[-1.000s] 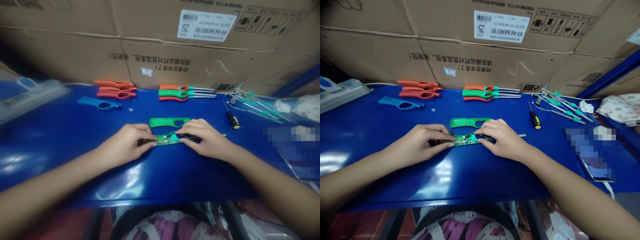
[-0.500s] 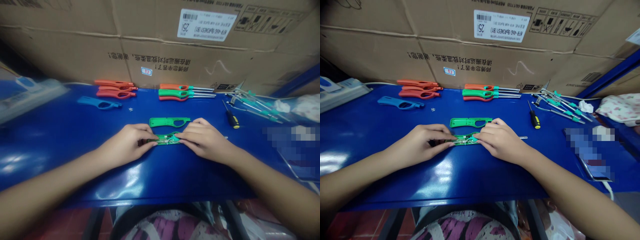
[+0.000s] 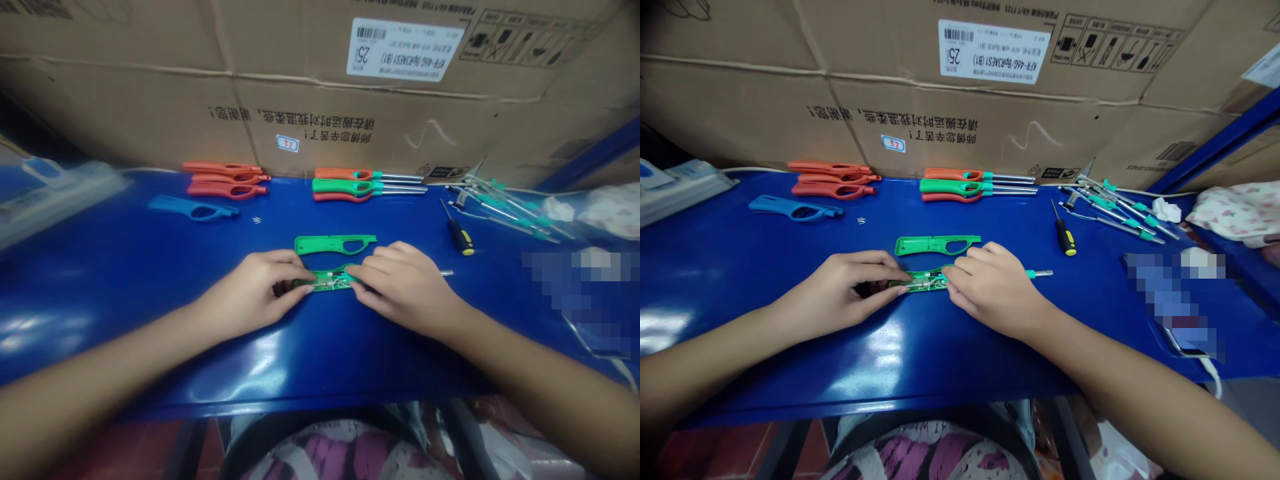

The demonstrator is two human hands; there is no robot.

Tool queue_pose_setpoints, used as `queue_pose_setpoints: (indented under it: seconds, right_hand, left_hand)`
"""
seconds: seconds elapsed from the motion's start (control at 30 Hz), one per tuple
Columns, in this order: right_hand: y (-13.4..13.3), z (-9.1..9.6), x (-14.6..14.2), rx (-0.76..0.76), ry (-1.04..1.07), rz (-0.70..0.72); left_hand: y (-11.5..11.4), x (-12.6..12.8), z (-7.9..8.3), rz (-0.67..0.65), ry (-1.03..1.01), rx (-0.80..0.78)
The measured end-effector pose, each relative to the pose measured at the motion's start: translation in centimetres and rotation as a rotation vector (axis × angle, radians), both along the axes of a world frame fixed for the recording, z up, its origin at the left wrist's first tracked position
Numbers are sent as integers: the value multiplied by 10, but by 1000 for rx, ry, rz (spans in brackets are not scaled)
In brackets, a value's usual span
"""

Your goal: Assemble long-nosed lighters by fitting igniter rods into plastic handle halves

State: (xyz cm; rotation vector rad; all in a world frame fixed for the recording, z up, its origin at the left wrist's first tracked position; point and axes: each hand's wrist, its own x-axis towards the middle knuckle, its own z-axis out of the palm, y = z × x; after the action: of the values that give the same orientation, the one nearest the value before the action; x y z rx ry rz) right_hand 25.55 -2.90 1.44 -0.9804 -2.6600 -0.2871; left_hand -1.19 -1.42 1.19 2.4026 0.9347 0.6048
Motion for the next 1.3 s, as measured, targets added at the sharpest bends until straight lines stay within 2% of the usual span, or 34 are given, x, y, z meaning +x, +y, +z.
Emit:
queue_pose_setpoints:
  seconds: [0.47, 0.7, 0.9, 1.3]
  right_hand:
    - [1, -2, 1, -112, 43, -36]
    - [9, 9, 10, -319, 289, -100]
    - [12, 17, 22, -443, 135, -77]
    - [13, 14, 24, -456, 64, -71]
  left_hand:
    - [-2, 3, -1, -2, -25, 10]
    - [-2, 3, -2, 20, -19, 22]
    - [1, 1, -2, 30, -18, 46]
    - [2, 1, -2, 33, -16, 35]
